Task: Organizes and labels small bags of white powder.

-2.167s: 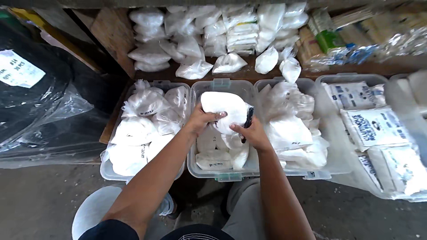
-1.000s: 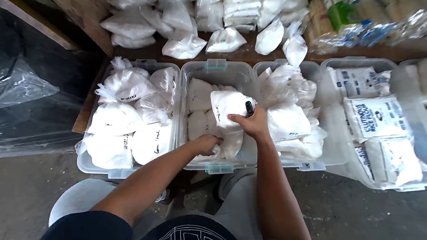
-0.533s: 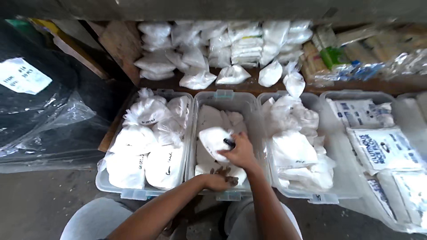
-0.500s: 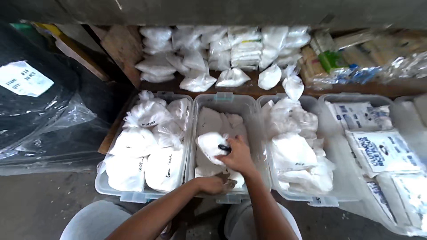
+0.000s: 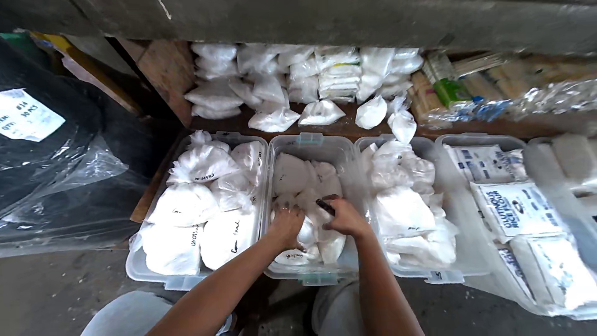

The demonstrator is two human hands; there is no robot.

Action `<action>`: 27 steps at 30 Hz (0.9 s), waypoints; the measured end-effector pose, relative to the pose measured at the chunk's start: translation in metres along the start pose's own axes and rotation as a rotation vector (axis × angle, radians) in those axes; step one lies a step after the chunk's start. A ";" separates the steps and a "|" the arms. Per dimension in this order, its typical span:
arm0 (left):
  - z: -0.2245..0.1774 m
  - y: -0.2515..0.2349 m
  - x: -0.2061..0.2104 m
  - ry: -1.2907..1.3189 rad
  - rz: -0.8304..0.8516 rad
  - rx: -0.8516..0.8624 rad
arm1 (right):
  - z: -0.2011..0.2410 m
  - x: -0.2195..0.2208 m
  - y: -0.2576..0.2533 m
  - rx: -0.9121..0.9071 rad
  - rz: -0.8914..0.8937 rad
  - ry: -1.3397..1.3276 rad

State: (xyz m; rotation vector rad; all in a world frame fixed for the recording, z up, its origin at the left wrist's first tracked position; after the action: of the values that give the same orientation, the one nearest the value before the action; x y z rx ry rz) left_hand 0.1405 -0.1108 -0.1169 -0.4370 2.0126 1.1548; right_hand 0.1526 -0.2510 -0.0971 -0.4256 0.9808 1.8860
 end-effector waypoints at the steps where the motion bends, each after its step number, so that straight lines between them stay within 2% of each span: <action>1: 0.000 -0.006 -0.003 -0.041 0.007 0.010 | -0.001 0.008 -0.002 0.042 0.042 0.060; 4: 0.005 -0.023 -0.014 -0.035 0.087 0.010 | -0.002 0.021 -0.007 0.201 0.017 0.224; 8: 0.005 -0.047 -0.029 -0.035 0.274 -0.023 | -0.017 0.005 0.002 0.434 -0.076 0.198; 13: 0.013 -0.076 -0.029 -0.042 0.366 -0.089 | -0.012 -0.008 0.033 0.551 -0.039 0.231; 15: 0.024 -0.088 -0.025 0.024 0.340 -0.158 | -0.004 -0.008 0.047 0.561 0.046 0.285; 18: 0.045 -0.101 -0.014 0.195 0.157 -0.191 | -0.003 -0.005 0.061 0.551 0.150 0.293; 21: 0.033 -0.079 -0.019 0.117 0.003 -0.212 | -0.005 -0.020 0.061 0.512 0.033 0.225; 24: -0.001 -0.055 -0.017 0.057 -0.100 -0.072 | -0.013 -0.011 0.037 0.344 -0.007 0.153; 27: -0.044 -0.029 0.000 0.186 0.028 0.145 | -0.005 0.001 0.036 0.406 0.108 0.206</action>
State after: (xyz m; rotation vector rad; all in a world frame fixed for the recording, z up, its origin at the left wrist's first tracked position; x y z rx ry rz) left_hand 0.1391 -0.1629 -0.1203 -0.4582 2.2527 1.0072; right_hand 0.1205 -0.2631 -0.0852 -0.3320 1.5133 1.7006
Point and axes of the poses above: each hand's wrist, its own y-axis away from the middle knuckle, its own x-axis out of the palm, z = x × y, the point moved 8 cm from there along -y, towards the middle knuckle, and after that the axes turned 3 degrees about -x, right-handed, at the moved point
